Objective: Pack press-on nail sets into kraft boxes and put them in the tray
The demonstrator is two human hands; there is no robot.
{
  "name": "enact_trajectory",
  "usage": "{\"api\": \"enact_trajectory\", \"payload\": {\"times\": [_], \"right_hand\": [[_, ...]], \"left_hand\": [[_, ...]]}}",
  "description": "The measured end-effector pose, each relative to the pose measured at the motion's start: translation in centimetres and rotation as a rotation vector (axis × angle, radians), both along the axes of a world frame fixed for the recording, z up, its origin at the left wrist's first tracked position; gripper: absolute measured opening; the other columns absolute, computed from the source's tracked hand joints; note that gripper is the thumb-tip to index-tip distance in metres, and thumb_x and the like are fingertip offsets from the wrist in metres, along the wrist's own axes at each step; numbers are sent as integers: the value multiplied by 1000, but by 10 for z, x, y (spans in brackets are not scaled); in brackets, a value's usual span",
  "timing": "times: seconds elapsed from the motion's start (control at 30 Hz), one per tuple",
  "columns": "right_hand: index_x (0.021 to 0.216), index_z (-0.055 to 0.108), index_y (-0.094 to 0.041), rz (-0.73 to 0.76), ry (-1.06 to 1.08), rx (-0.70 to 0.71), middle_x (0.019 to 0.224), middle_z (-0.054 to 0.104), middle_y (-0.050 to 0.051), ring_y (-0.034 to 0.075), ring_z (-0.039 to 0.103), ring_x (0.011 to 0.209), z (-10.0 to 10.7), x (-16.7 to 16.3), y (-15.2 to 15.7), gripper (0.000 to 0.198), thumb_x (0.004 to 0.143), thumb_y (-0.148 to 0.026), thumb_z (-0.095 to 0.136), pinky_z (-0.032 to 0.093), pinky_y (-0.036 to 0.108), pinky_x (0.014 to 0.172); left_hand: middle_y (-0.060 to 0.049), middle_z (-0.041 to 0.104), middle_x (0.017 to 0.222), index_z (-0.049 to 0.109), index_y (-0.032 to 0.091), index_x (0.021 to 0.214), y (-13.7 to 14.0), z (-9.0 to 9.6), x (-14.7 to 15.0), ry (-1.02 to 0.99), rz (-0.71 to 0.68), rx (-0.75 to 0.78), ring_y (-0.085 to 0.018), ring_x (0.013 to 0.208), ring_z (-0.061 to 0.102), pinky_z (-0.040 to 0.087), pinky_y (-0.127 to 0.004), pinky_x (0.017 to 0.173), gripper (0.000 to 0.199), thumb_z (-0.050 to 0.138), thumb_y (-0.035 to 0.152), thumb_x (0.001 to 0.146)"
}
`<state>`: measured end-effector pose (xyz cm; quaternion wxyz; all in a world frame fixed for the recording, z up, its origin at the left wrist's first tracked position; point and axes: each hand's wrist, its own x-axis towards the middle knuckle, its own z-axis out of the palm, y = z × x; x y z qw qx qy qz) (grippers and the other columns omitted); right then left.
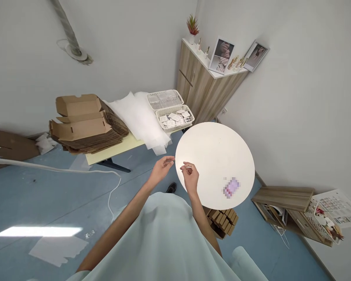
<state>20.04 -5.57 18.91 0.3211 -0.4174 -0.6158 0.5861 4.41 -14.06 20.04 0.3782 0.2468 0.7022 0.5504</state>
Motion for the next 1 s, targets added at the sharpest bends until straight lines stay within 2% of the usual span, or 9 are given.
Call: {"api": "enact_trajectory", "payload": {"times": [0.13,0.3,0.5,0.6,0.73,0.9,1.0], "right_hand": [[97,68,-25,-6,-35,8,129,79,10,23,81,94,9,-15,30,14,95,-39,70,67,41,88],[95,68,-25,-82,-99,22,128,79,11,22,80,94,13,-27,54,13,95,-37,70,66,40,87],[91,64,-25,-248,-171,45,128,80,12,23,81,93,12,-50,69,16,96,-39,68,67,42,88],[97,68,-25,-334,-223,55,128,80,12,24,81,93,19,-70,71,17,96,-42,69,67,42,87],[100,71,-25,-422,-249,58,128,80,11,24,81,93,28,-100,72,15,96,-39,67,67,42,86],[95,69,-25,-519,-283,52,127,80,12,24,81,93,35,-130,68,12,94,-38,69,67,42,86],[94,69,-25,-575,-319,30,127,80,12,24,81,93,38,-140,61,16,94,-41,70,67,43,87]], "left_hand": [[-13,80,138,73,23,122,35,-5,-26,-2,-18,-16,-32,128,76,59,-47,115,40,67,48,91],[-13,81,135,73,23,119,79,-21,-62,-30,-33,-22,-32,128,76,59,-47,115,39,68,46,89],[-11,82,131,74,22,114,154,-39,-131,-31,-74,-31,-30,126,76,60,-42,113,30,67,36,88],[-12,82,128,74,20,114,198,-43,-172,36,-69,-74,-29,120,78,59,-42,112,28,63,30,90],[-15,78,140,72,17,127,256,-51,-220,154,-98,-203,-31,118,78,56,-45,113,35,60,23,95],[-25,70,148,68,9,141,314,-69,-260,355,-218,-295,-39,137,68,49,-52,121,46,60,17,97],[-28,66,151,66,6,145,339,-83,-275,464,-317,-314,-40,146,62,45,-51,125,49,59,15,97]]}}
